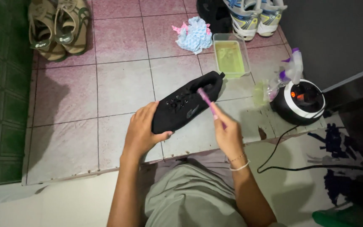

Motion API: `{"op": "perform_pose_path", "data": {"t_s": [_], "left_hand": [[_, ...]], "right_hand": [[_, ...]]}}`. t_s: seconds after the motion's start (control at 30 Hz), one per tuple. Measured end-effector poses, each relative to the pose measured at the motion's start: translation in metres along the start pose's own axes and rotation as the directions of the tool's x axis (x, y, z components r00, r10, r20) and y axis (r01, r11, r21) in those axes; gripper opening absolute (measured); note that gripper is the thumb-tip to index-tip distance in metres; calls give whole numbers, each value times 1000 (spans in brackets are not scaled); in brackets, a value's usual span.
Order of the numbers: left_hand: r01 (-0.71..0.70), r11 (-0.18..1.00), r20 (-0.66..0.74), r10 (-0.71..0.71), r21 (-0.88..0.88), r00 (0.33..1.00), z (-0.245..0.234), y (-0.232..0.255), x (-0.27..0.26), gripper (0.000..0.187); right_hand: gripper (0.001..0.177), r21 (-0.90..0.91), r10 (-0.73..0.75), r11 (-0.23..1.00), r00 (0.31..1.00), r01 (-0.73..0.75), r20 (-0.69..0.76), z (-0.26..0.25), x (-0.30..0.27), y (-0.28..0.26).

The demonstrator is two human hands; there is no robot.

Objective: A person is cleaning a black sneaker using a toothbrush and a green cleaning solution on a tiled surface.

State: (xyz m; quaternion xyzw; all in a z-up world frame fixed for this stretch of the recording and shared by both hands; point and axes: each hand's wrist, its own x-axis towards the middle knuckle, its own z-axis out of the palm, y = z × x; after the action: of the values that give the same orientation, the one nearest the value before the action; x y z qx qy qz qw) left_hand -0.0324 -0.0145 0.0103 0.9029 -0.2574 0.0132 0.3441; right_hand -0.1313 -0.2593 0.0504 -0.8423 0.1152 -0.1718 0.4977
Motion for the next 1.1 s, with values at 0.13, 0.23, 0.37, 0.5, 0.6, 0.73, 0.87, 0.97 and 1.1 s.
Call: {"op": "perform_pose_path", "data": {"t_s": [0.13,0.23,0.37,0.5,0.6,0.73,0.87,0.97,1.1], "left_hand": [[1,1000,-5,-1,-4,1000,0,0,0,107],[6,1000,-5,-6,-22,1000,1,-2,-1,107],[1,1000,18,-1,-9,1000,-1,1,0,107],[-14,1000,0,14,-3,1000,-2,3,-2,106],[-31,999,0,31,8,1000,0,0,-1,107],[-52,999,-4,52,13,999,0,-1,0,107],[-24,1000,13,23,11,1000,3,-5,-1,109],[-29,1000,0,29,-1,1000,2,-3,1,109],[-60,998,-15,61,21,998,6,-14,8,110]], "right_hand": [[48,6,41,999,999,-41,-8,-5,1,-7],[46,-10,17,1000,999,-17,-47,-11,16,-5],[44,-35,-7,999,994,3,-105,-21,34,-2],[41,-70,-51,997,979,38,-195,-34,61,0],[42,-197,-36,980,976,-7,-215,-39,96,27],[49,-403,141,890,970,-213,-200,-30,113,-4],[49,-480,212,839,966,-256,-146,-22,123,39],[49,-513,160,822,964,-250,-213,-19,134,78],[50,-525,-88,850,969,-49,-233,-17,141,94]]}}
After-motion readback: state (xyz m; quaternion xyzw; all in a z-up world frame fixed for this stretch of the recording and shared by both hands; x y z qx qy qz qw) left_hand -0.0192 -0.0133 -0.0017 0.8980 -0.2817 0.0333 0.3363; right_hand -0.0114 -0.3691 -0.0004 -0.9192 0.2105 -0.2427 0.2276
